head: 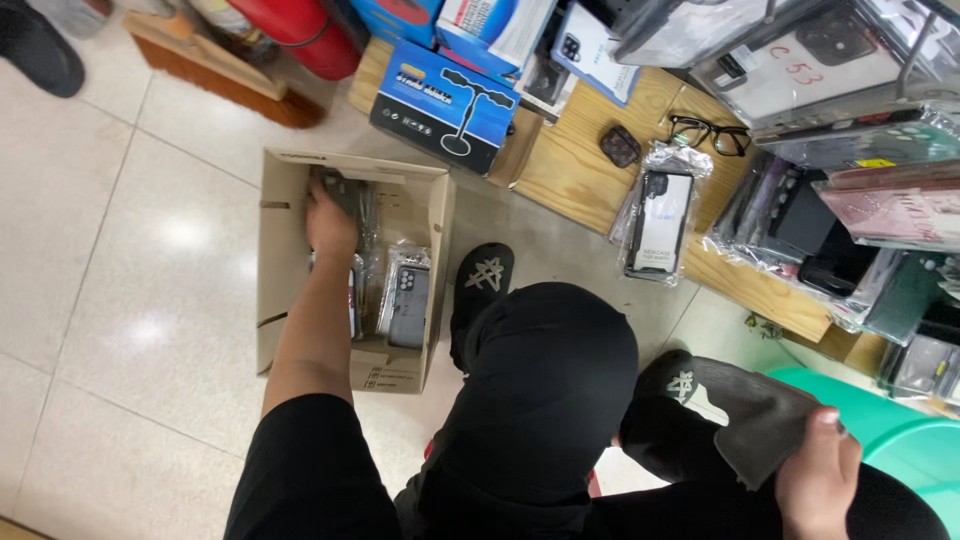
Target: The person sits on a stool and wipes the plastic packaging of several phone cases using a grey cloth. They handle the items one by one, wiping the front and back surfaces, and place the cleaned cases into a cardboard box on the floor.
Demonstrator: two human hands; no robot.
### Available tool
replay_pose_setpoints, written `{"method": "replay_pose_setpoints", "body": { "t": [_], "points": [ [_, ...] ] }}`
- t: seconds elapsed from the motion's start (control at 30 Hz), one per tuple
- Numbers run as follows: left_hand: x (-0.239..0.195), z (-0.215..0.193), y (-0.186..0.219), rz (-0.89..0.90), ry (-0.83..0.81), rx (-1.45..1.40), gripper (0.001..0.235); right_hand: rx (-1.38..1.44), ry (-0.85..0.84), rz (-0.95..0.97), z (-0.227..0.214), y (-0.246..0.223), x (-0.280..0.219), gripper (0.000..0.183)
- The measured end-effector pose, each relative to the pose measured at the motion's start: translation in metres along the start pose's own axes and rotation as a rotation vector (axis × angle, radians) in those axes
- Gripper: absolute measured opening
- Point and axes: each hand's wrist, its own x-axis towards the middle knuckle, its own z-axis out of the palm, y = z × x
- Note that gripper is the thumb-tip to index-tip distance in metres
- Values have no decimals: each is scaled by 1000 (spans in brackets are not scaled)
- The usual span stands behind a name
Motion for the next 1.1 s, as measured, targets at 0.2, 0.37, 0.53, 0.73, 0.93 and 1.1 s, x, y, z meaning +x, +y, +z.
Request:
{"method": "replay_pose_setpoints", "body": {
  "t": [0.2, 0.37, 0.53, 0.73, 0.93, 1.1],
  "points": [
    [-66, -65, 83, 47, -71, 408, 111, 426, -283, -80, 9, -92, -17, 61],
    [-67, -29, 52, -8, -209, 427, 84, 384, -288, -140, 13, -91, -15, 51],
    [-69, -22, 37, -119, -211, 382, 62, 252, -311, -150, 0, -116, -21, 53],
    [-93, -14, 34, 108, -146, 265, 74, 244, -277, -294, -21, -149, -26, 36],
    [-174, -15, 42, 363, 228, 148, 52, 234, -465, -273, -46, -155, -42, 42],
    [-232, -34, 39, 362, 198, -207, 53, 119, -468, -224, -73, -163, -59, 43]
  ]
}}
